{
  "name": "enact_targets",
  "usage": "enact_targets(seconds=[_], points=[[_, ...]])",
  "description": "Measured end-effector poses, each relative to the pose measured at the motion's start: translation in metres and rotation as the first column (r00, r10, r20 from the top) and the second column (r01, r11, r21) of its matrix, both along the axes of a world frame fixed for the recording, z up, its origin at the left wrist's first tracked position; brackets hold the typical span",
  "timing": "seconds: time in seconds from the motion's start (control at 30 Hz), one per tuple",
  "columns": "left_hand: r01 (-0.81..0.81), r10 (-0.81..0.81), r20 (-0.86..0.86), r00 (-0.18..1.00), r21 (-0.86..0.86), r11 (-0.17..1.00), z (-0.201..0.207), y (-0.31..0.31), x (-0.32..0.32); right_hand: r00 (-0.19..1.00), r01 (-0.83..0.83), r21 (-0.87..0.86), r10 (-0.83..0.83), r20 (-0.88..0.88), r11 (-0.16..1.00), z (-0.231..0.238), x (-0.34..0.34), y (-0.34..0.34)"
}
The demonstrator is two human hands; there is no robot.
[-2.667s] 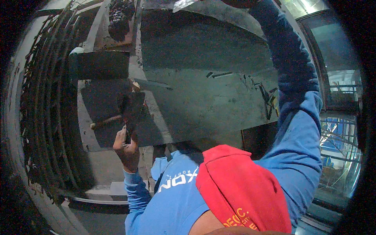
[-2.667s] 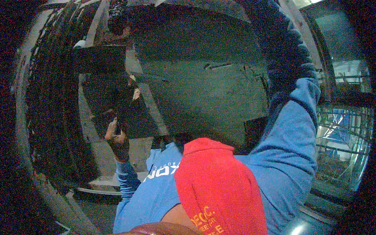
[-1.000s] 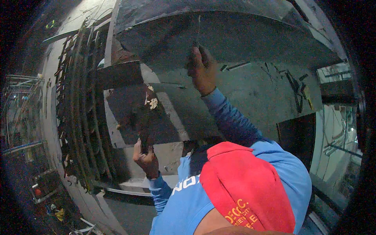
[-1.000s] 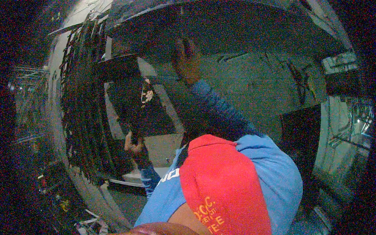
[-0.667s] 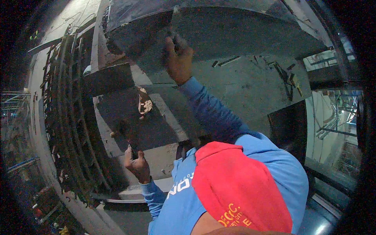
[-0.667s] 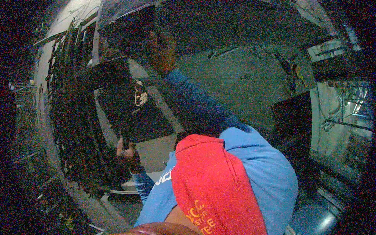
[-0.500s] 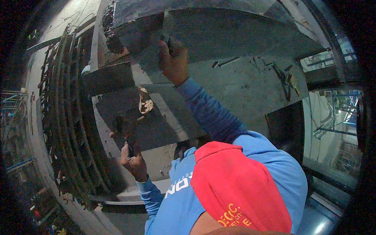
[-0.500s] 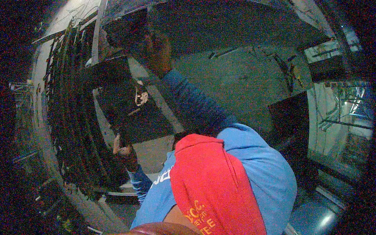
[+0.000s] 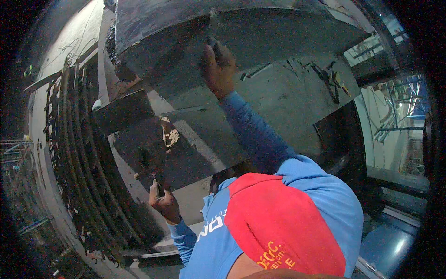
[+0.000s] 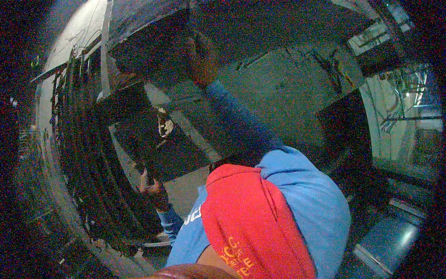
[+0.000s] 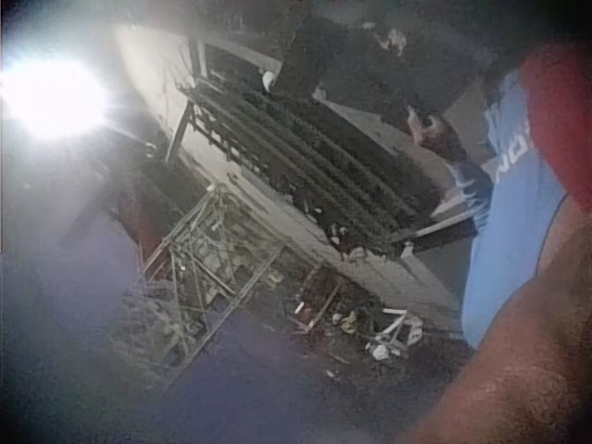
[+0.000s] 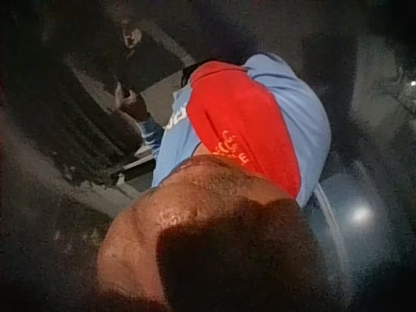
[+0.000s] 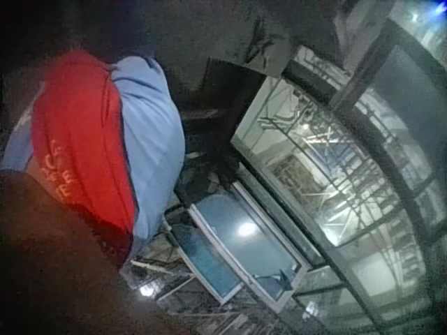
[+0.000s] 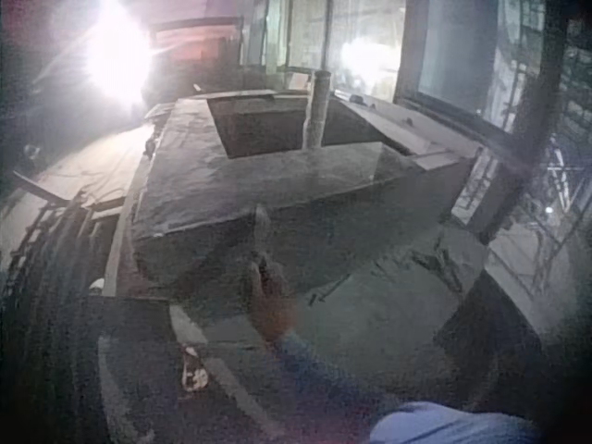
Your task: The person scoops plaster from a hawk and applies it to a ceiling surface using a trowel, smoothing the material in repeated strokes. The person works on a section of the ceiling, spreading and leveling the plaster.
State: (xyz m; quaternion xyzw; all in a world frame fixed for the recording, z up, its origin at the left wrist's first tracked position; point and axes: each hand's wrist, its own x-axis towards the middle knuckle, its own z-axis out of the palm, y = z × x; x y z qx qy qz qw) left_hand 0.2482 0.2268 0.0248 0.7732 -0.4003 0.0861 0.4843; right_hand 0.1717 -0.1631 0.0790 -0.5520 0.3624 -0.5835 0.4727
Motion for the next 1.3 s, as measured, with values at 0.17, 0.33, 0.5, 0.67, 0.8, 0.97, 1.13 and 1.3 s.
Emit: enact_targets(seconds=[0.17, 0.33, 0.5, 0.67, 0.8, 0.97, 1.13, 1.3], points=[[-0.029, 0.028, -0.085, 0.996, -0.004, 1.0, 0.004, -0.001, 0.002, 0.993, 0.074, -0.246, -0.094, -0.069, 0.966, -0.028, 0.037, -0.018], [0.003, 0.035, -0.25, 0.968, 0.148, 0.989, 0.006, 0.005, 0.001, 0.957, -0.003, -0.244, -0.068, -0.282, 0.97, -0.032, 0.014, -0.001], [0.009, -0.016, 0.128, 0.992, 0.058, 0.998, -0.002, 0.0, -0.001, 0.995, -0.096, -0.088, 0.099, 0.022, 0.991, -0.021, -0.003, -0.015], [0.002, 0.021, -0.191, 0.981, 0.117, 0.993, 0.008, -0.005, -0.003, 0.966, 0.079, -0.413, -0.171, -0.191, 0.907, -0.023, 0.033, -0.012], [0.028, -0.016, -0.19, 0.982, 0.061, 0.998, 0.018, -0.008, -0.002, 0.982, -0.084, -0.177, 0.051, -0.184, 0.981, -0.023, 0.017, 0.014], [0.002, 0.027, -0.254, 0.967, 0.113, 0.994, 0.016, -0.011, -0.003, 0.988, -0.151, 0.002, 0.151, -0.02, 0.989, -0.016, 0.003, 0.001], [-0.007, 0.031, -0.21, 0.977, 0.114, 0.993, 0.012, -0.016, -0.006, 0.994, -0.104, -0.309, 0.095, -0.044, 0.945, -0.027, 0.026, 0.0], [-0.005, 0.03, -0.265, 0.964, 0.097, 0.995, 0.01, -0.014, -0.007, 0.997, -0.073, -0.038, 0.075, 0.037, 0.997, -0.029, -0.017, -0.018]])
